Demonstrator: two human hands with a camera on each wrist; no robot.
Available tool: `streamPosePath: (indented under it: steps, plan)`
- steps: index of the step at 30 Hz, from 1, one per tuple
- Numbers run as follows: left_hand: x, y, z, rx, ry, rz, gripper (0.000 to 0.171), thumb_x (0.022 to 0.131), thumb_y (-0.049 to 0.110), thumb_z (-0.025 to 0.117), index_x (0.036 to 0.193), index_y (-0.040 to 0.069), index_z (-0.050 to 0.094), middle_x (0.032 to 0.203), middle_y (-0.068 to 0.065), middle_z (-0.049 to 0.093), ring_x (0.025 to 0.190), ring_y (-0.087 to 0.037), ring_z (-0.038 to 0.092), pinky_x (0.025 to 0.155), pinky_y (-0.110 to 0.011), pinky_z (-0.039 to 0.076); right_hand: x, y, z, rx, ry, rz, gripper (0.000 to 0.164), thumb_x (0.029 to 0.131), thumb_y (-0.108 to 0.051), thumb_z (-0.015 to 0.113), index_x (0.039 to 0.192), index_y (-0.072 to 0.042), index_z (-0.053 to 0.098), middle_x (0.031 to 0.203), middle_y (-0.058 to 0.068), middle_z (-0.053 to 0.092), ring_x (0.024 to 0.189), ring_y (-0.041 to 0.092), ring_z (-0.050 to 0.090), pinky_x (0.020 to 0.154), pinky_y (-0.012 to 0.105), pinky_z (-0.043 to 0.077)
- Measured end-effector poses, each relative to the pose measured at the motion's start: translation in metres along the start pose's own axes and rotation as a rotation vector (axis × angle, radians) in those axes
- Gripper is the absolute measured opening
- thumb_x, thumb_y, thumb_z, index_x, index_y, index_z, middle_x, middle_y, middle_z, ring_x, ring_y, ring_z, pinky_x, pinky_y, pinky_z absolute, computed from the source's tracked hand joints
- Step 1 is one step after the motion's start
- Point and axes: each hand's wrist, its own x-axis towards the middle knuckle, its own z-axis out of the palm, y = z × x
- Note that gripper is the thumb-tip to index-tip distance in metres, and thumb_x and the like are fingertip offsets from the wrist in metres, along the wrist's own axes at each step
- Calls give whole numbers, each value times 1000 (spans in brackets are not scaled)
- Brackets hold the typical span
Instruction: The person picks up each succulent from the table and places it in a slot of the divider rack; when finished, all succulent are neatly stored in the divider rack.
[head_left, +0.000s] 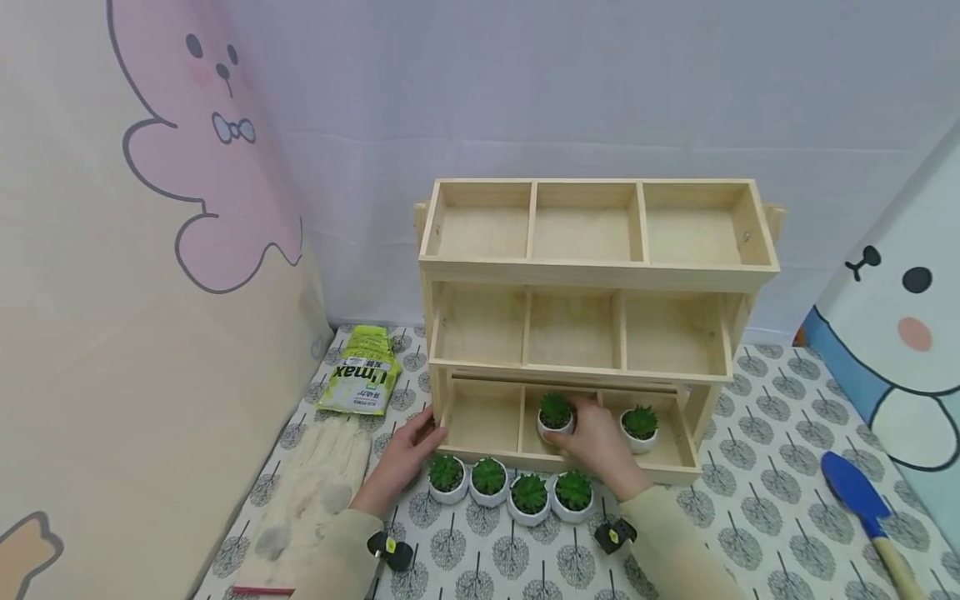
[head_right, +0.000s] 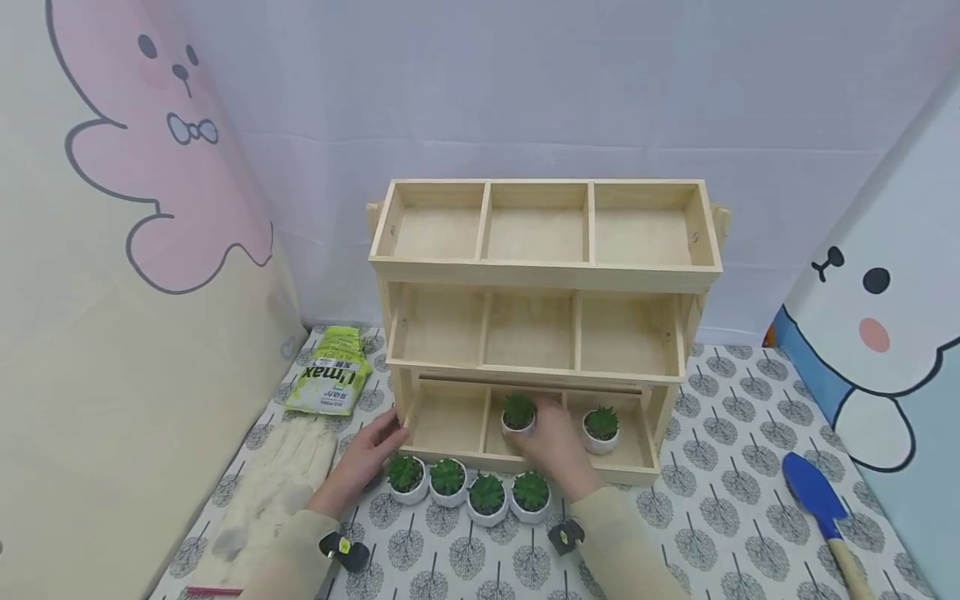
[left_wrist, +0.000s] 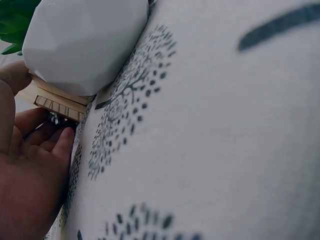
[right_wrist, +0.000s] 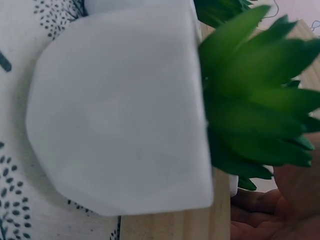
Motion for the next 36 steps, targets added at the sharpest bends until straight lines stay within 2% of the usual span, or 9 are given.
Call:
streamPosePath:
  steps: [3, 9, 13, 21, 27, 32, 36]
  plan:
    - [0, 0, 0, -5, 0, -10, 70, 102, 37, 71, 162, 17, 41, 161, -13, 44, 145, -33, 45, 121, -46, 34, 0, 0, 0, -13, -10, 7, 70, 80, -25, 92, 136, 5, 62, 117, 23, 71, 105, 41, 69, 91, 56, 58]
    - [1, 0, -1, -4, -5, 26, 70, 103, 35, 70, 162, 12, 40, 160, -17, 44, 145, -35, 45, 121, -48, 34, 0, 1, 0, -20, -29, 9, 69, 77, -25, 92, 131, 8, 62, 111, 23, 72, 101, 41, 70, 89, 55, 59]
    - [2, -1, -1, -12, -4, 25, 70, 102, 37, 70, 161, 12, 41, 160, -17, 44, 145, -35, 45, 121, -47, 34, -1, 1, 1, -26, -24, 11, 69, 77, -25, 92, 129, 9, 62, 108, 23, 72, 100, 42, 70, 88, 56, 59]
    - [1, -1, -2, -17, -9, 32, 71, 102, 37, 70, 162, 12, 41, 160, -17, 45, 145, -34, 46, 121, -46, 34, -5, -1, 0, -16, -19, 8, 70, 80, -23, 90, 133, 11, 59, 116, 27, 70, 106, 46, 68, 92, 58, 57]
    - [1, 0, -1, -37, 2, 6, 70, 102, 37, 71, 162, 14, 42, 160, -15, 45, 145, -33, 45, 121, -47, 34, -12, -2, -3, 51, -11, 22, 77, 83, -23, 90, 141, 13, 53, 116, 26, 69, 100, 38, 68, 88, 54, 59]
    - [1, 1, 0, -38, 6, -3, 70, 102, 38, 71, 162, 16, 42, 161, -14, 44, 146, -32, 44, 121, -47, 34, -21, -2, -7, 140, 8, 16, 73, 87, -21, 87, 144, 10, 52, 112, 22, 69, 94, 33, 68, 81, 48, 60]
    - [1, 2, 1, -31, 5, -11, 70, 102, 38, 70, 162, 17, 42, 161, -14, 43, 145, -33, 45, 121, -47, 34, -31, 0, -9, 213, 33, -9, 68, 92, -18, 83, 146, 7, 51, 127, 26, 66, 109, 40, 67, 91, 50, 61]
